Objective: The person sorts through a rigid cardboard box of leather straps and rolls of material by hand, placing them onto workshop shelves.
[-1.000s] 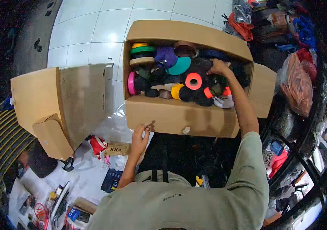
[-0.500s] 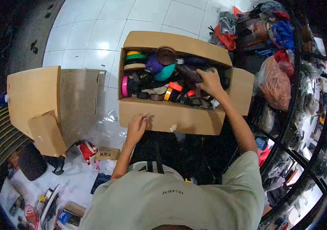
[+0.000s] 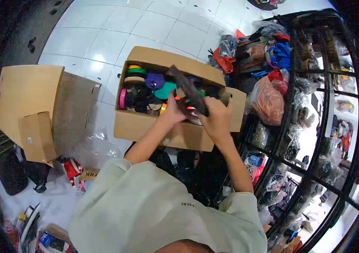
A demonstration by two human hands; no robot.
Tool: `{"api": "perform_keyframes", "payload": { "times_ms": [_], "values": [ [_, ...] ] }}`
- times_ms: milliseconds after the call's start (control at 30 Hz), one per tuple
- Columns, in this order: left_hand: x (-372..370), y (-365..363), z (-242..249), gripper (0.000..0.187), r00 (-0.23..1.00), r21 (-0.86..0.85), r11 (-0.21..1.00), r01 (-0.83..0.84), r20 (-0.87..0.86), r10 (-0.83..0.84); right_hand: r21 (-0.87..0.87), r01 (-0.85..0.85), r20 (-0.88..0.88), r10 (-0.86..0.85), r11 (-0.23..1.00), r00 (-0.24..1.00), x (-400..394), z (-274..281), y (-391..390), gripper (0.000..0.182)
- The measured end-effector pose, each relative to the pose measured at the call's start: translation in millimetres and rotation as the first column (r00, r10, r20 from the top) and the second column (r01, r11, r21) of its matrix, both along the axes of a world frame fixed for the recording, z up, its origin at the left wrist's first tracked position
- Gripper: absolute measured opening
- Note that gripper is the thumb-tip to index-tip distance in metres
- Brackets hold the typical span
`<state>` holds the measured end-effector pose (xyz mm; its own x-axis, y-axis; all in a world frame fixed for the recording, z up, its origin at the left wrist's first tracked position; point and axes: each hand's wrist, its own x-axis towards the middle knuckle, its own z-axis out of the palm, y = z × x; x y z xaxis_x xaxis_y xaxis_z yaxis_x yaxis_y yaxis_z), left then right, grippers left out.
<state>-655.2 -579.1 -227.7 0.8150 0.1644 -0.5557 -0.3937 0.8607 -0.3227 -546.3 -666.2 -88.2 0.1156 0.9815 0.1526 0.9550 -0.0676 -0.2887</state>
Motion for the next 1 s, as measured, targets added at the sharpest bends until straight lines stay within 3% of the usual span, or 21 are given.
{"api": "perform_keyframes", "payload": {
  "times_ms": [33, 67, 167, 400, 467, 633, 800, 867, 933, 1000],
  "values": [
    [16, -1, -55, 0.067, 0.721, -0.046, 0.956, -0.291, 0.646, 0.251, -0.022, -0.047, 0.009, 0.047, 0.999, 0.999, -10, 11, -8, 0.044],
    [52, -2, -108, 0.064, 0.935, 0.427, 0.854, -0.298, 0.312, 0.171, -0.085, -0.072, 0.093, 0.08, 0.994, 0.992, -17, 17, -15, 0.044],
    [57, -1, -47, 0.064, 0.929, 0.445, 0.847, -0.29, 0.344, 0.137, -0.007, -0.144, 0.239, 0.141, 0.99, 0.961, -24, 19, -34, 0.044],
    [99, 17, 25, 0.064, 0.893, 0.53, 0.783, -0.326, 0.446, 0.069, 0.146, -0.028, 0.204, -0.002, 0.989, 0.979, -37, 29, -72, 0.029],
    [111, 26, 47, 0.063, 0.874, 0.553, 0.752, -0.359, 0.482, 0.063, 0.265, -0.039, 0.19, -0.012, 0.964, 0.982, -40, 20, -71, 0.047],
    [120, 71, 113, 0.063, 0.829, 0.624, 0.629, -0.464, 0.556, 0.059, 0.233, 0.021, 0.208, -0.071, 0.972, 0.976, -46, 65, -70, 0.066],
    [95, 130, 162, 0.062, 0.792, 0.672, 0.472, -0.571, 0.602, 0.102, 0.294, 0.067, 0.172, -0.121, 0.954, 0.978, -42, 67, -77, 0.071],
    [100, 129, 169, 0.062, 0.779, 0.667, 0.455, -0.59, 0.618, 0.105, 0.348, 0.165, 0.155, -0.23, 0.923, 0.961, -37, 59, -83, 0.071],
    [102, 130, 177, 0.062, 0.771, 0.667, 0.436, -0.604, 0.628, 0.106, 0.305, 0.182, 0.148, -0.236, 0.935, 0.96, -31, 46, -91, 0.07],
    [98, 133, 187, 0.062, 0.766, 0.672, 0.414, -0.615, 0.633, 0.111, 0.215, 0.304, -0.003, -0.311, 0.928, 0.95, -33, 40, -95, 0.073]
  ]
}}
